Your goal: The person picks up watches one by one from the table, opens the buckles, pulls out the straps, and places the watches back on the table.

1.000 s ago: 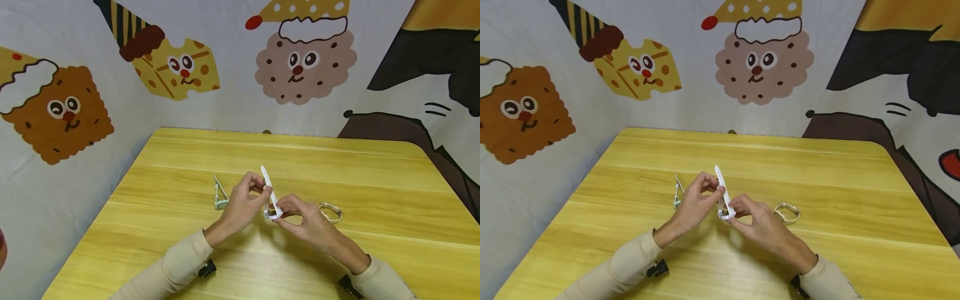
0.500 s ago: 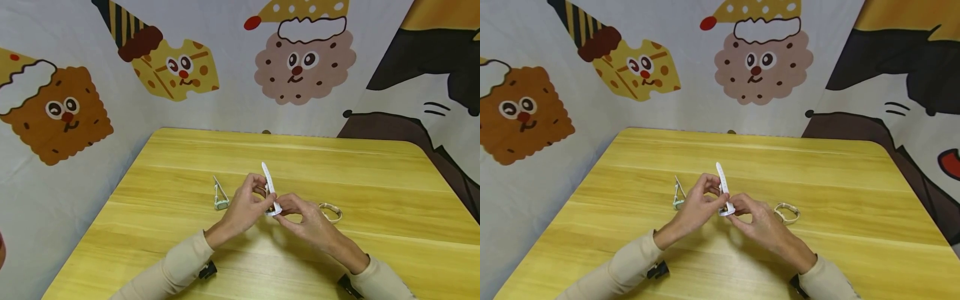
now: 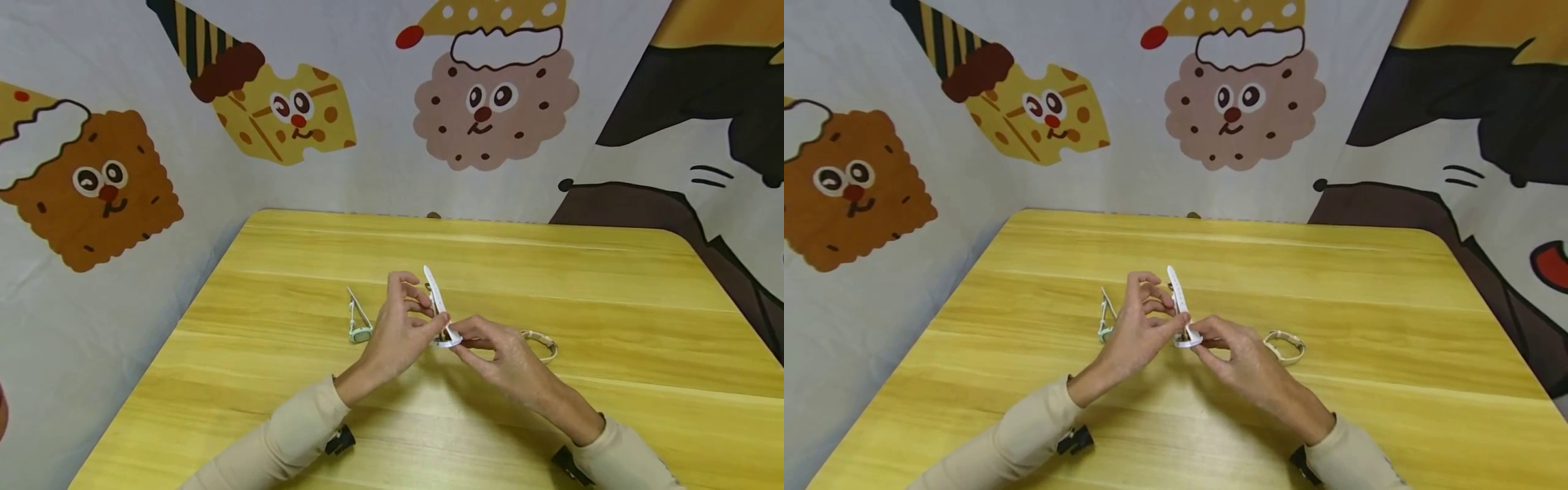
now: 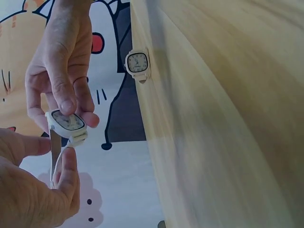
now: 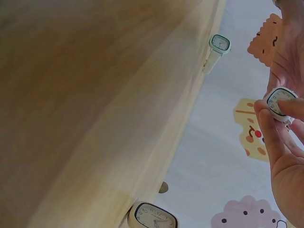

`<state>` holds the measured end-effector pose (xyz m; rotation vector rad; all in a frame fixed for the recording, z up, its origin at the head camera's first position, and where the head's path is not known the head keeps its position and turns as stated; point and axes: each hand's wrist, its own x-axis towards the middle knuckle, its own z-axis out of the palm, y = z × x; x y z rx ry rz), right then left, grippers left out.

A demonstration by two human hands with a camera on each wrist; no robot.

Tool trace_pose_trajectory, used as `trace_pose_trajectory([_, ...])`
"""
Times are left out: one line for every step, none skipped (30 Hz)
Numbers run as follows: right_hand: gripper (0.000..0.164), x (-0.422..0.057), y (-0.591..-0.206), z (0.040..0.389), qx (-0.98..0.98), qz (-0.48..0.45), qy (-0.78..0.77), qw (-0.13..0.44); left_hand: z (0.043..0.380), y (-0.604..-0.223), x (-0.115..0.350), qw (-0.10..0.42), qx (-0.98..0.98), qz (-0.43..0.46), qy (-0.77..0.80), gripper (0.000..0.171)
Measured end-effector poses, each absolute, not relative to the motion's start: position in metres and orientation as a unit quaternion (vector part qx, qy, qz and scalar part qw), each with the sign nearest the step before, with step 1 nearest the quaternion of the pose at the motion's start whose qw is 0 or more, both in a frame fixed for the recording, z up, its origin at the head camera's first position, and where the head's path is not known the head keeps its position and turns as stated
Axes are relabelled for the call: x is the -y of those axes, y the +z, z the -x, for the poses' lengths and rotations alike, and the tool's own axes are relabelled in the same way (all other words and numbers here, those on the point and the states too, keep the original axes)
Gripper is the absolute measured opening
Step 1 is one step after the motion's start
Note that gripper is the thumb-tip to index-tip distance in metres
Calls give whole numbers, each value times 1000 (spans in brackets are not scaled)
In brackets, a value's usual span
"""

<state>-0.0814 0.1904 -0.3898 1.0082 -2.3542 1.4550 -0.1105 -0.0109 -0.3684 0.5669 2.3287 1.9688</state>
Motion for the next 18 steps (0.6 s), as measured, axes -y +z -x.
trace_pose_trajectory([37,-190,-390,81,795,-339,493,98,111,-369,11,20,-749,-187,636,47])
trace_pose_trajectory([37,-190,-390,81,795,-339,494,98,111,-369,11,21,-748,-193,635,43])
trace_pose_trajectory([37,-190,-390,81,794,-339,494,100,111,-368,12,20,-751,-200,629,37])
trace_pose_trajectory([37,-191,-390,81,794,-339,495,101,111,-369,12,18,-756,-207,621,30])
trace_pose_trajectory([36,-191,-391,81,794,-338,494,103,111,-369,12,17,-760,-215,613,22])
trace_pose_trajectory([36,-191,-391,81,795,-336,493,105,111,-369,12,16,-763,-220,608,18])
trace_pose_trajectory([36,-191,-391,81,797,-334,492,107,110,-369,12,14,-765,-226,603,15])
trace_pose_trajectory([35,-191,-391,81,798,-331,492,108,110,-369,13,13,-768,-230,598,13])
trace_pose_trajectory([35,-191,-391,81,800,-328,491,109,110,-370,13,11,-772,-233,591,13])
trace_pose_trajectory([35,-192,-391,81,801,-325,491,109,110,-370,14,11,-774,-236,588,16])
trace_pose_trajectory([34,-192,-391,80,802,-322,491,109,109,-371,14,10,-775,-238,585,20])
trace_pose_trajectory([34,-192,-391,80,802,-320,492,109,109,-371,15,10,-776,-240,583,24])
trace_pose_trajectory([33,-192,-391,80,802,-319,493,109,109,-372,16,9,-778,-243,580,27])
trace_pose_trajectory([33,-192,-391,79,802,-318,494,109,109,-372,16,8,-777,-248,578,30])
trace_pose_trajectory([32,-192,-391,79,801,-317,496,110,109,-373,16,4,-778,-255,574,31])
trace_pose_trajectory([32,-192,-391,79,800,-317,498,111,110,-374,17,1,-777,-265,571,33])
trace_pose_trajectory([32,-192,-391,79,799,-317,499,113,110,-374,17,-3,-776,-274,568,33])
trace_pose_trajectory([32,-192,-391,79,798,-317,500,115,111,-375,17,-9,-774,-286,565,33])
